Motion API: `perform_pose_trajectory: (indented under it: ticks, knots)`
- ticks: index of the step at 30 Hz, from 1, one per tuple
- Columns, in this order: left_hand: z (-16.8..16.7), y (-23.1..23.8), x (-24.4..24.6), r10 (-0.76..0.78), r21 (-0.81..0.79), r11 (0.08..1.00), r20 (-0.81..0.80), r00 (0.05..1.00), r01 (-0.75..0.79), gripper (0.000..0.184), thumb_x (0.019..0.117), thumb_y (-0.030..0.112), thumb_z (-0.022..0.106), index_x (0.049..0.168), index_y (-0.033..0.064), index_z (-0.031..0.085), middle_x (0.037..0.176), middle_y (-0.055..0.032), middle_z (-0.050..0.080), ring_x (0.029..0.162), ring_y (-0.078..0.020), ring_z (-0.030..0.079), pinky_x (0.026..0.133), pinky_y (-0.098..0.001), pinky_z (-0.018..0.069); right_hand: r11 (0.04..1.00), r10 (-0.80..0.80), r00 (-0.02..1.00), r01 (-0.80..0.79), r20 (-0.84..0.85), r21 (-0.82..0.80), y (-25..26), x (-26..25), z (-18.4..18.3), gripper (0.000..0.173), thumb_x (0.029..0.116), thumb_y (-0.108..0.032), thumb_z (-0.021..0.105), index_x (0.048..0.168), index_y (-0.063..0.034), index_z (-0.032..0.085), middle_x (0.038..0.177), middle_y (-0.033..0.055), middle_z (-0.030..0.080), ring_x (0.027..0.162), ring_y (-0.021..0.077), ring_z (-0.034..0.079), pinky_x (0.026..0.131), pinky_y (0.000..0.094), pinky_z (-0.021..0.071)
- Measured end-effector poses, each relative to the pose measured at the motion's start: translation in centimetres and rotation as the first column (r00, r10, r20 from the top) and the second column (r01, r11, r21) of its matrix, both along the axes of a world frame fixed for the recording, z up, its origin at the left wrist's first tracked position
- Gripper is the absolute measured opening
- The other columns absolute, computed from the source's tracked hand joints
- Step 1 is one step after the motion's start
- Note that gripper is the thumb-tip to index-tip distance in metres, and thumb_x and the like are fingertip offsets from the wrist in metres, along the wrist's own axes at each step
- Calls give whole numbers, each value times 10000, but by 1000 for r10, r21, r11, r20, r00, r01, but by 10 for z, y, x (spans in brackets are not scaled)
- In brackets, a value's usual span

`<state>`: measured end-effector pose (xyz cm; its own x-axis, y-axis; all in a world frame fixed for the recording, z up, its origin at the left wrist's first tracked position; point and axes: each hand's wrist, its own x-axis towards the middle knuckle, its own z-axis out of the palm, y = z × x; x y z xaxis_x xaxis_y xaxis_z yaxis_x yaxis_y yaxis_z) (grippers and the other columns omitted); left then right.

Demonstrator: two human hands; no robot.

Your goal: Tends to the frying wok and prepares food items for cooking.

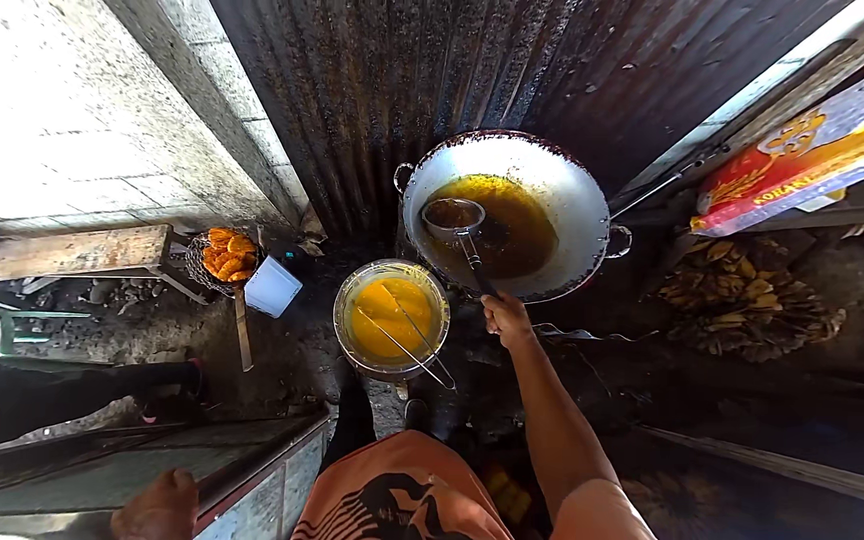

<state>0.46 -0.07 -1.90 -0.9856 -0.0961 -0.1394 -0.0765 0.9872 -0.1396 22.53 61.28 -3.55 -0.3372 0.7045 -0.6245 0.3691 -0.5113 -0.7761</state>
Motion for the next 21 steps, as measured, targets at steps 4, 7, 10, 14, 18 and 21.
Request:
perform_pose_trajectory:
  ticks: [4, 7, 10, 14, 18, 21]
  knots:
    - [4, 3, 1, -5, 6, 1000, 7, 1000, 5, 411, 1065, 299, 419, 1129, 89, 766, 1108, -184, 756, 1175, -402, 659, 1135, -639, 340, 999, -24, 999, 25, -30, 44, 16, 20, 9, 213, 1040, -181, 607, 1221, -70, 614, 630, 9, 497, 404, 61, 383, 383, 202, 365]
    - [4, 3, 1, -5, 21, 1000, 7, 1000, 5, 412, 1064, 296, 421, 1125, 81, 767, 1105, -198, 753, 1174, -416, 658, 1135, -651, 336, 982, 10, 997, -24, 74, 185, 33, 40, 17, 269, 1041, -194, 609, 1286, -82, 607, 650, 8, 509, 425, 61, 398, 402, 213, 368]
    - [4, 3, 1, 5, 11, 1000, 20, 1000, -5, 406, 1064, 287, 421, 1124, 83, 766, 1122, -193, 750, 1192, -405, 650, 1144, -639, 328, 894, 74, 907, -244, 415, 375, 63, 62, 19, 396, 1039, -270, 609, 1402, -113, 590, 896, 152, 643, 675, 253, 566, 623, 456, 488]
    - [2, 2, 1, 8, 7, 1000, 24, 1000, -8, 410, 1067, 293, 418, 1148, 80, 759, 1132, -184, 751, 1208, -399, 644, 1152, -638, 321, 790, 46, 638, -494, 768, 364, 90, 80, 31, 399, 1047, -301, 557, 1386, -96, 600, 1189, 324, 668, 1132, 542, 627, 905, 762, 449]
    - [3, 3, 1, 8, 14, 1000, 6, 1000, -8, 405, 1063, 291, 426, 1135, 77, 762, 1136, -183, 750, 1215, -400, 639, 1157, -635, 314, 746, 43, 366, -631, 929, 214, 84, 91, 31, 420, 1061, -251, 494, 1456, -109, 508, 1169, 307, 682, 1117, 506, 657, 883, 695, 497]
    - [7, 7, 2, 20, 31, 999, 18, 1000, -20, 403, 1064, 282, 424, 1147, 72, 758, 1145, -196, 744, 1220, -405, 634, 1165, -634, 302, 698, 138, 290, -707, 947, 114, 66, 99, 24, 462, 1072, -253, 467, 1508, -102, 438, 1197, 300, 676, 1144, 489, 655, 910, 669, 507]
